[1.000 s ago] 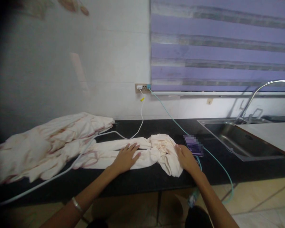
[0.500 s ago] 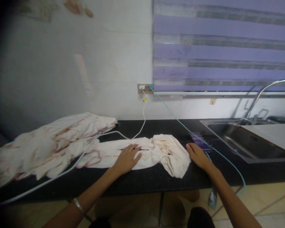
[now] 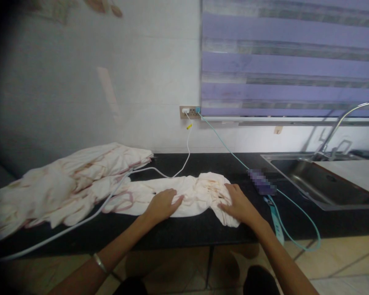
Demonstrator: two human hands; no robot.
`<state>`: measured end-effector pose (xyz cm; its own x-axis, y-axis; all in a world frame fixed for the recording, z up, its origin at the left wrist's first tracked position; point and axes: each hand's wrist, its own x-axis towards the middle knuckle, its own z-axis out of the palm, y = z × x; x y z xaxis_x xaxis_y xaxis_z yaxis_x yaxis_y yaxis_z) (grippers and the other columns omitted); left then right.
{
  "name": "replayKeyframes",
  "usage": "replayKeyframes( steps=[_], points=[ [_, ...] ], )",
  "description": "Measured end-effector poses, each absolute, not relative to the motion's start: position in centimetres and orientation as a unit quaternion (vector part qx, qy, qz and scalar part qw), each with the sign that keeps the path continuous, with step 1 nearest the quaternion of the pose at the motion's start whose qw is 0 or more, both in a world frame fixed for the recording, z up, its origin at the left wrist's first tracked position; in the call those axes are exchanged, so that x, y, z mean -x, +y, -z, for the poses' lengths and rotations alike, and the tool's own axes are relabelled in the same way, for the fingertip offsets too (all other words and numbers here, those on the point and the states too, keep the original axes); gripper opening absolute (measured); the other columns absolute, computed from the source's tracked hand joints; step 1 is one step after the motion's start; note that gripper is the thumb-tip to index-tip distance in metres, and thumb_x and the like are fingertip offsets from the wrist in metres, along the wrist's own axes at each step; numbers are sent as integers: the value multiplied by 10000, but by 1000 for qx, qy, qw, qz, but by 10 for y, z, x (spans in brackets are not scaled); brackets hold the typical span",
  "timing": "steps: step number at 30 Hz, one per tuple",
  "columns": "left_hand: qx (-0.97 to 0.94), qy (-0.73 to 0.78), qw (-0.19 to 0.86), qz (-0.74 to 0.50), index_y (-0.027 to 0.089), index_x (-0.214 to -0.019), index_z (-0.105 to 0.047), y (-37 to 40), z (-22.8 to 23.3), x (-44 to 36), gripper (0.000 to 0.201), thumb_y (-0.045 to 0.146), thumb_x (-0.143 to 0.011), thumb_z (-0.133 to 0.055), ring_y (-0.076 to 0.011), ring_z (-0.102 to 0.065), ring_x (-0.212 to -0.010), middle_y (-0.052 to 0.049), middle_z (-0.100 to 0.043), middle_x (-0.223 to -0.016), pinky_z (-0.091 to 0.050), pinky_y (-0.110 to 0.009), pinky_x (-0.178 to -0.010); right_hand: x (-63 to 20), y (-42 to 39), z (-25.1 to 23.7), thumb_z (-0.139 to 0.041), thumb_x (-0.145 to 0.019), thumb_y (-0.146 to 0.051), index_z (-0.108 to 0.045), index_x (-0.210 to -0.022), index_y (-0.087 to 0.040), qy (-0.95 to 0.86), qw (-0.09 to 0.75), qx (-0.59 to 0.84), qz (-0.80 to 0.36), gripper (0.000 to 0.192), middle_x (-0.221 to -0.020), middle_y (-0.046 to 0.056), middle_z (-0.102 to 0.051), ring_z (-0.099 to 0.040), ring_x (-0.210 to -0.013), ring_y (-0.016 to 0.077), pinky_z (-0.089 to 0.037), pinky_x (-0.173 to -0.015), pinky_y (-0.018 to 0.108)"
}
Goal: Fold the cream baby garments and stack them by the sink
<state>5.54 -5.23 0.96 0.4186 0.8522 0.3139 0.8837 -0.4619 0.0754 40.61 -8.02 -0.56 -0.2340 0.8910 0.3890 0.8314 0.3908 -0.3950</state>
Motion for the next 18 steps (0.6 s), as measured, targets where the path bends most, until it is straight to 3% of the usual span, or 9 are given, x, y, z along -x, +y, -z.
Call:
replayKeyframes(
  steps=[6,9,12,14,16,18],
  points=[
    [803,-587,24,99,205,-1195,-673,-33,-31,-1,554,480,-1066,-210,-320,-696,-1016,-148,-741,-1087,-493,-423,-859,-455,-64,6,-670,-799,-417,-461,-1435,-169,-721,357,570,-167,714,-1220,139,-660,-638,-1094,302,-518,-976,464],
    [782,-612,3,113,208,-1179,-682,-17,-43,32,561,488,-1060,-210,-319,-677,-1074,-136,-734,-1115,-480,-430,-920,-463,-64,-8,-650,-799,-403,-585,-1294,-189,-718,351,555,-231,543,-1084,102,-715,-674,-978,278,-546,-894,430],
    [781,-614,-7,115,190,-1116,-675,-6,-46,52,512,430,-1059,-226,-279,-654,-1104,-122,-719,-1104,-469,-390,-971,-466,-68,-28,-673,-765,-427,-734,-1082,-200,-744,334,551,-178,395,-1046,104,-719,-663,-975,289,-536,-902,437],
    [783,-614,29,99,152,-1141,-650,-7,-41,52,443,342,-1043,-262,-273,-637,-1098,-145,-689,-1122,-469,-387,-978,-469,-69,-42,-698,-737,-425,-774,-1036,-204,-743,324,570,-131,380,-1001,109,-717,-658,-939,291,-541,-855,426],
    [778,-618,80,87,105,-1204,-617,-17,-35,40,377,234,-991,-334,-300,-614,-1112,-187,-647,-1172,-467,-426,-985,-471,-70,-56,-681,-752,-418,-781,-1008,-204,-732,319,589,-127,347,-928,102,-726,-662,-864,278,-541,-771,393],
    [779,-608,117,99,80,-1297,-569,-34,-30,17,437,126,-888,-421,-337,-568,-1198,-224,-596,-1267,-429,-489,-1044,-469,-70,-68,-629,-799,-413,-766,-984,-199,-720,331,590,-155,315,-881,88,-738,-670,-812,263,-528,-714,361]
  ],
)
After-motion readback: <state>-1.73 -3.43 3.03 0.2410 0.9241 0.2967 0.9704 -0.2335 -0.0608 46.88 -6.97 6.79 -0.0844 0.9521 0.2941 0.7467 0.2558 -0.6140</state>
